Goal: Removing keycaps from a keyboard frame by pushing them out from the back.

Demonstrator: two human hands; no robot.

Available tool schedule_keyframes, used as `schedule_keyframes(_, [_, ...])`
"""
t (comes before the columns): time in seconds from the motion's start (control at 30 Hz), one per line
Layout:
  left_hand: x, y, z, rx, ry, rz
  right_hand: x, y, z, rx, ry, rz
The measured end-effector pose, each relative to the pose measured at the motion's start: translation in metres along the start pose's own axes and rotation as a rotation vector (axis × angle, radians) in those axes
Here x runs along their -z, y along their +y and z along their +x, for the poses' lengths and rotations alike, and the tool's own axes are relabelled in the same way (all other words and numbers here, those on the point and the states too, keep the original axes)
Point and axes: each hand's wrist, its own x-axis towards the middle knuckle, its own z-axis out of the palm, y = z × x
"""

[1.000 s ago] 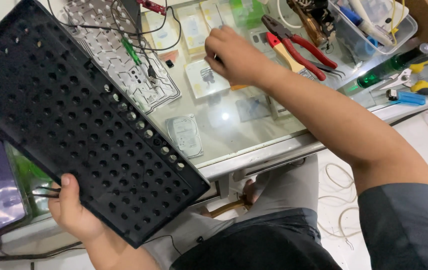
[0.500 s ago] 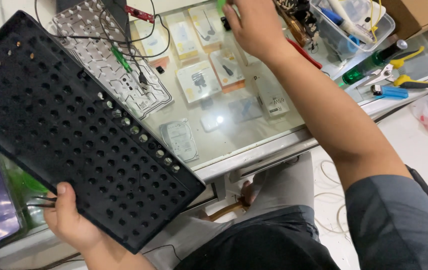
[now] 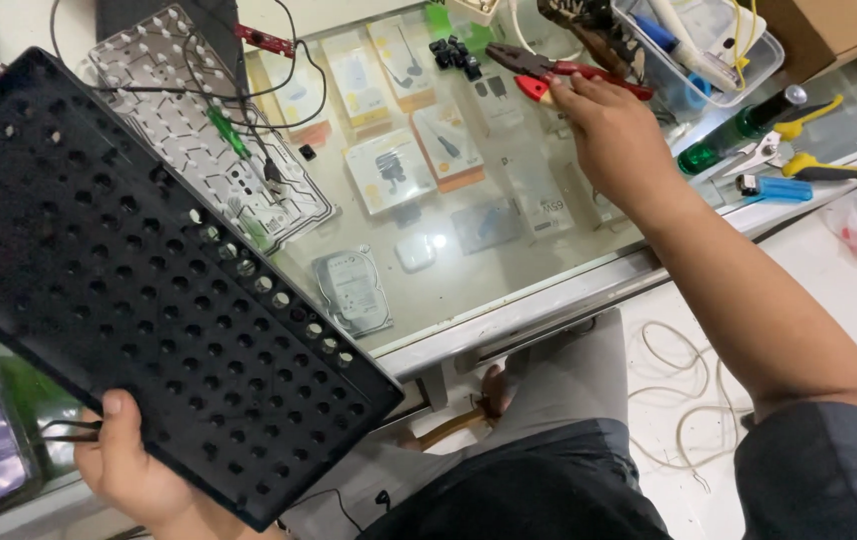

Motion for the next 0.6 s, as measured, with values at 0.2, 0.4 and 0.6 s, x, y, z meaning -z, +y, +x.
schedule_keyframes(0.2, [-0.004, 0.002, 0.000, -0.009, -0.090, -0.065, -0.025, 0.029, 0.007, 0.025, 0.090, -0.052])
schedule_keyframes(0.4, [0.013, -0.008, 0.014, -0.072, -0.162, 0.028, -0.035, 0.034, 0.016, 0.133, 0.207, -0.203])
schedule_keyframes(0.6, [-0.009, 0.011, 0.003, 0.024, -0.286, -0.062, 0.002, -0.009, 0.046, 0.208, 0.329, -0.360])
